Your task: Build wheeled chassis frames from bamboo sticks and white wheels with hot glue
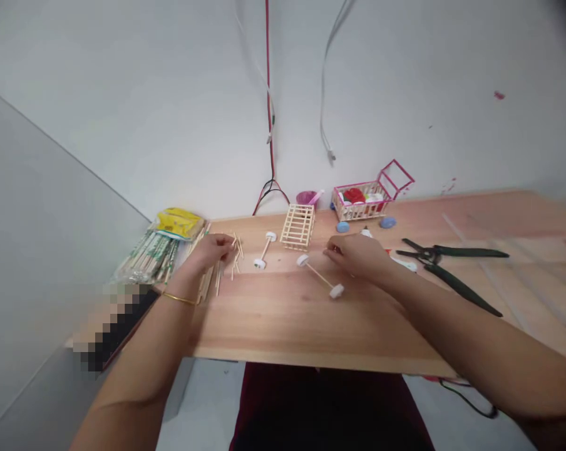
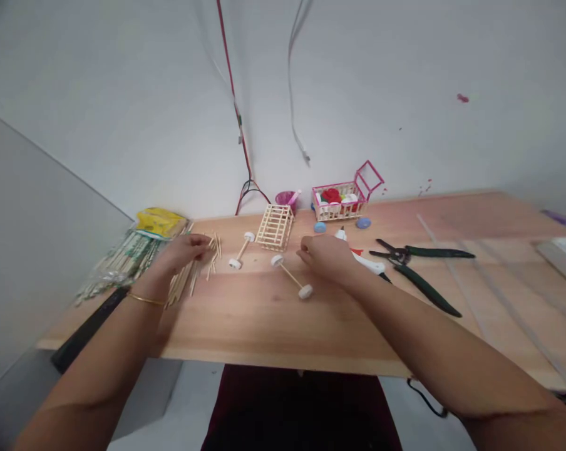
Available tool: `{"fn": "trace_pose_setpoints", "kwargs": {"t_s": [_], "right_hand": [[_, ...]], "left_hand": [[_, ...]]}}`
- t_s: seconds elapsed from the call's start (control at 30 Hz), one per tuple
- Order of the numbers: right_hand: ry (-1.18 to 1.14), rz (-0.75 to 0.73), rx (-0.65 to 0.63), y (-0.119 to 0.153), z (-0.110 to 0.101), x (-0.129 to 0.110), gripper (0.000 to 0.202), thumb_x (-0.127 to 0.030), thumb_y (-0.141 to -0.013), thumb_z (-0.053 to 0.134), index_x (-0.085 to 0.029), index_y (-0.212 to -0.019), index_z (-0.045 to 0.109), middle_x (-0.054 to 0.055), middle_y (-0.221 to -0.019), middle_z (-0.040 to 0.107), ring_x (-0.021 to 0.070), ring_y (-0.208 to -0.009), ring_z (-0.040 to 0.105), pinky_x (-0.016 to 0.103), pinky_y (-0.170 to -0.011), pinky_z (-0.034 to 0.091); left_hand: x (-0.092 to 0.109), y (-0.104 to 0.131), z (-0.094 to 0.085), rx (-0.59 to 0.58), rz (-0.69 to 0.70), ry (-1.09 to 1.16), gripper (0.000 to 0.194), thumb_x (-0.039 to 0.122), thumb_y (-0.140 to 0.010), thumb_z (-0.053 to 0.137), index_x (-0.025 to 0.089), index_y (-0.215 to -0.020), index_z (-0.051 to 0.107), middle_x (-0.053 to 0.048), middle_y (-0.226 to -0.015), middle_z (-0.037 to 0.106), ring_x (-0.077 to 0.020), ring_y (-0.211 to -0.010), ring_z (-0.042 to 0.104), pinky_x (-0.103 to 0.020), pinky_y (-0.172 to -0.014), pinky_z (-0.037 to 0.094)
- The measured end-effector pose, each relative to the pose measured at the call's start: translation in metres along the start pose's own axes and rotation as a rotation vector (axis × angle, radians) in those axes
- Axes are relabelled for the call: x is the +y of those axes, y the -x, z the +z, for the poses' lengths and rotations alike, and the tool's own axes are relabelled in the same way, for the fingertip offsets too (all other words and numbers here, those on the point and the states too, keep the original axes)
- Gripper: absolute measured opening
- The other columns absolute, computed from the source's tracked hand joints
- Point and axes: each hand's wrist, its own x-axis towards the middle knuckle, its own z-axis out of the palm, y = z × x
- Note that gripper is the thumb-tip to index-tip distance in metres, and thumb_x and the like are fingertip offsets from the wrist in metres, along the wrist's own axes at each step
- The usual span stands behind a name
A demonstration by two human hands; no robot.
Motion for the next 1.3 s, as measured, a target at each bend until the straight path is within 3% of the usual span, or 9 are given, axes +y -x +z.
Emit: {"fn": "trace_pose_setpoints", "kwargs": {"t_s": [0.47,0.57,0.67,0.83,0.97,1.03,1.1,1.17,1.3], "right_hand": [[0.051,0.119,0.065,0.0,-0.02,0.011,0.035,-0.037,-0.091,0.038,-0.017,-0.089,0.067,0.011,-0.089,0.071,0.0246,-0.083,0.064,0.028,-0.058,0.034],[0.068,0.105,-0.103,0.006,-0.023,0.006,0.032,-0.038,-0.088,0.044,-0.018,-0.09,0.068,0.012,-0.093,0.071,0.0254,-0.086,0.064,0.029,-0.06,0.039],[0.101,0.088,-0.258,0.012,-0.021,-0.002,0.027,-0.033,-0.083,0.051,-0.014,-0.089,0.07,0.016,-0.095,0.07,0.0288,-0.088,0.065,0.031,-0.062,0.043],[0.115,0.008,-0.332,0.017,-0.019,-0.011,0.023,-0.018,-0.078,0.051,-0.009,-0.086,0.071,0.019,-0.09,0.07,0.0301,-0.086,0.066,0.033,-0.063,0.044],[0.096,-0.01,-0.362,0.016,-0.025,-0.008,0.018,-0.023,-0.071,0.057,-0.014,-0.081,0.07,0.014,-0.086,0.07,0.0262,-0.077,0.064,0.029,-0.057,0.04],[0.034,-0.014,-0.298,0.015,-0.031,-0.001,0.012,-0.025,-0.068,0.058,-0.017,-0.073,0.067,0.009,-0.078,0.069,0.0218,-0.07,0.062,0.026,-0.053,0.035],[-0.075,0.01,-0.133,0.013,-0.037,0.007,0.008,-0.024,-0.069,0.056,-0.018,-0.065,0.06,0.005,-0.068,0.065,0.0172,-0.063,0.057,0.025,-0.051,0.031],[-0.2,0.077,0.091,0.011,-0.042,0.015,0.01,-0.025,-0.071,0.054,-0.019,-0.063,0.053,0.002,-0.063,0.061,0.0142,-0.059,0.052,0.025,-0.051,0.029],[-0.413,0.158,0.379,0.006,-0.044,0.022,0.014,-0.026,-0.069,0.056,-0.02,-0.063,0.045,-0.002,-0.059,0.053,0.0118,-0.056,0.047,0.024,-0.052,0.029]], "left_hand": [[0.012,-0.009,0.008,0.221,-0.051,-0.294,0.018,0.03,-0.069,0.057,0.015,-0.077,0.063,-0.002,-0.06,0.06,-0.0145,-0.053,0.053,-0.024,-0.053,0.037],[0.009,-0.011,0.005,0.261,-0.09,-0.532,0.028,0.032,-0.073,0.055,0.015,-0.094,0.066,-0.008,-0.08,0.068,-0.0196,-0.067,0.059,-0.026,-0.058,0.039],[0.004,-0.01,0.002,0.213,-0.114,-0.699,0.024,0.033,-0.073,0.056,0.018,-0.086,0.069,-0.009,-0.084,0.071,-0.0229,-0.076,0.062,-0.027,-0.061,0.04],[0.002,-0.009,0.004,0.238,-0.121,-0.759,0.024,0.031,-0.074,0.052,0.017,-0.08,0.071,-0.013,-0.085,0.072,-0.0274,-0.081,0.064,-0.03,-0.064,0.043],[0.024,-0.007,0.01,0.28,-0.021,-0.744,0.027,0.028,-0.08,0.048,0.016,-0.087,0.071,-0.013,-0.088,0.072,-0.0265,-0.085,0.064,-0.031,-0.07,0.045],[0.048,-0.002,0.019,0.283,0.11,-0.709,0.027,0.031,-0.083,0.047,0.019,-0.091,0.07,-0.008,-0.093,0.072,-0.0222,-0.089,0.064,-0.029,-0.076,0.045],[0.077,0.003,0.036,0.276,0.384,-0.638,0.024,0.028,-0.083,0.049,0.018,-0.087,0.07,-0.007,-0.091,0.071,-0.0212,-0.087,0.063,-0.029,-0.078,0.045],[0.106,0.006,0.061,0.138,0.574,-0.607,0.022,0.022,-0.083,0.049,0.017,-0.086,0.07,-0.007,-0.089,0.07,-0.02,-0.086,0.062,-0.03,-0.079,0.046],[0.143,0.0,0.125,-0.226,0.536,-0.502,0.016,0.011,-0.081,0.053,0.01,-0.076,0.068,-0.014,-0.087,0.068,-0.0258,-0.093,0.061,-0.039,-0.088,0.044]]}}
